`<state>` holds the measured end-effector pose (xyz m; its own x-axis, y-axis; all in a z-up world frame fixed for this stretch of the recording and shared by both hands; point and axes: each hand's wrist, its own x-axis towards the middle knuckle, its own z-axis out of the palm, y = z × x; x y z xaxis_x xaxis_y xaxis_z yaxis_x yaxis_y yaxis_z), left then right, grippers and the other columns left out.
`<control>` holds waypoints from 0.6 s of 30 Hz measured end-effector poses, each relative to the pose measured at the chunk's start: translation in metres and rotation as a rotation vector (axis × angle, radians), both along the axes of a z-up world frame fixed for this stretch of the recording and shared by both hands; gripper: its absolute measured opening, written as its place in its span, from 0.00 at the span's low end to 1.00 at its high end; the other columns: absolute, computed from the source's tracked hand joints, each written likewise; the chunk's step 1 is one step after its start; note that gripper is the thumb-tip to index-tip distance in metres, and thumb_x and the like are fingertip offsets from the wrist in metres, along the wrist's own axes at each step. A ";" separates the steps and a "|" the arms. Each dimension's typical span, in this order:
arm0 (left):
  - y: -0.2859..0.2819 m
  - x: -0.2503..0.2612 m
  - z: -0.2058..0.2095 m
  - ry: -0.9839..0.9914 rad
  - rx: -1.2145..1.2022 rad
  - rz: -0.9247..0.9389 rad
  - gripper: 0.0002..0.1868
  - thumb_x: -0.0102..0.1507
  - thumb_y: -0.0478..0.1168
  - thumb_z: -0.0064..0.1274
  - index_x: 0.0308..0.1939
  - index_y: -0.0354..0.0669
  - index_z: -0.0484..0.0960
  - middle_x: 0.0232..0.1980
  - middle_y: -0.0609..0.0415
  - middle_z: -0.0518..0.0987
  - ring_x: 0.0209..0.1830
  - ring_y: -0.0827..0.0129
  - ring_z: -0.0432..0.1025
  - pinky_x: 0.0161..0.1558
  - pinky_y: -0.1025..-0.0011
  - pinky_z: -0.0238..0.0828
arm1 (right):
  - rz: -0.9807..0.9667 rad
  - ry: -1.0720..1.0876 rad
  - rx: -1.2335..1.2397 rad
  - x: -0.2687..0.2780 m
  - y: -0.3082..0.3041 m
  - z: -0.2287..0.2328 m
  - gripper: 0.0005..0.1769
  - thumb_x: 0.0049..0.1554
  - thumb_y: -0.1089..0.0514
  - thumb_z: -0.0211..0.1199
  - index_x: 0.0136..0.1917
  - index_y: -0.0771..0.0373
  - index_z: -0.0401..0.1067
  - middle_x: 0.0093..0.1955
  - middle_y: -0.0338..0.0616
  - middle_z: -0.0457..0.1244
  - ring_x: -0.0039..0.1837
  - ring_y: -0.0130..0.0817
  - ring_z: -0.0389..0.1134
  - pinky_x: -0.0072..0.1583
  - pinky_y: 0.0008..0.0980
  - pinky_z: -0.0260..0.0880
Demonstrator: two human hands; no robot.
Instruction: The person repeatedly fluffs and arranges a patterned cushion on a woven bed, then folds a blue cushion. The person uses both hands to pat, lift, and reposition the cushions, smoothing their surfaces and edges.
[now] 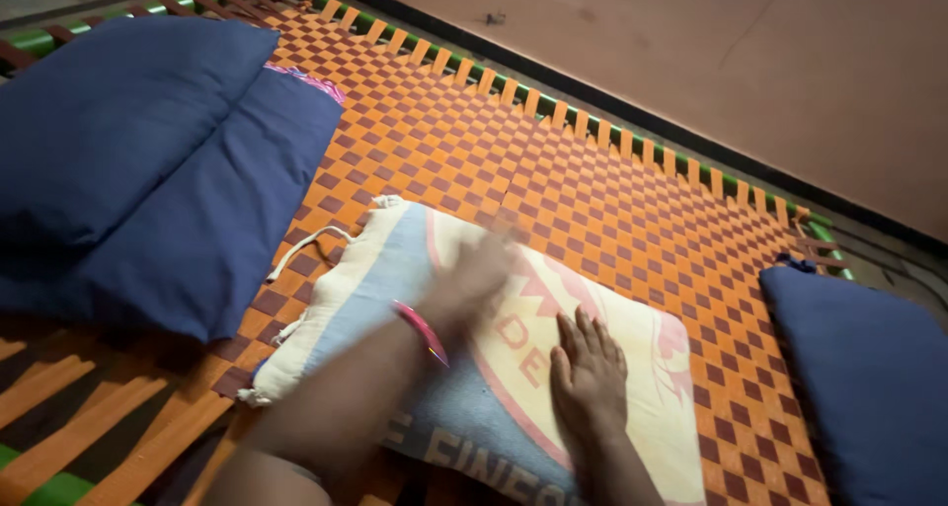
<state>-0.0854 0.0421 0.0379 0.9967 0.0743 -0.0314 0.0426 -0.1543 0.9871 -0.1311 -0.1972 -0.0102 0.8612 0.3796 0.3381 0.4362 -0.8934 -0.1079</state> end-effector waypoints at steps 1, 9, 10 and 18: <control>-0.033 -0.008 -0.002 -0.080 0.362 -0.107 0.33 0.61 0.54 0.49 0.69 0.51 0.69 0.65 0.37 0.68 0.65 0.41 0.57 0.62 0.43 0.54 | 0.020 -0.039 0.021 0.002 -0.002 -0.001 0.35 0.61 0.44 0.43 0.79 0.52 0.55 0.83 0.44 0.47 0.83 0.43 0.41 0.78 0.47 0.35; -0.013 -0.006 0.009 0.082 1.031 -0.161 0.47 0.63 0.76 0.33 0.80 0.62 0.52 0.85 0.57 0.44 0.85 0.53 0.33 0.70 0.21 0.15 | 0.043 0.013 0.064 -0.003 -0.005 0.012 0.34 0.61 0.42 0.49 0.76 0.59 0.61 0.81 0.47 0.52 0.83 0.44 0.45 0.78 0.44 0.40; 0.000 -0.001 0.010 0.137 1.014 -0.140 0.47 0.62 0.77 0.34 0.80 0.62 0.53 0.85 0.58 0.45 0.85 0.54 0.34 0.71 0.22 0.15 | 0.048 0.022 0.063 -0.005 -0.005 0.017 0.34 0.60 0.42 0.49 0.76 0.59 0.61 0.81 0.47 0.52 0.83 0.44 0.45 0.78 0.44 0.39; 0.075 0.001 -0.002 0.356 1.000 0.131 0.44 0.65 0.78 0.29 0.78 0.63 0.62 0.83 0.60 0.56 0.86 0.55 0.41 0.72 0.19 0.26 | 0.068 0.042 0.083 -0.004 -0.004 0.017 0.35 0.61 0.44 0.51 0.77 0.60 0.59 0.81 0.48 0.51 0.83 0.44 0.44 0.78 0.46 0.37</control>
<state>-0.0839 0.1173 0.0364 0.9246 0.3331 -0.1849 0.3783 -0.8601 0.3422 -0.1349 -0.2008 0.0066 0.8483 0.4103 0.3348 0.4893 -0.8490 -0.1994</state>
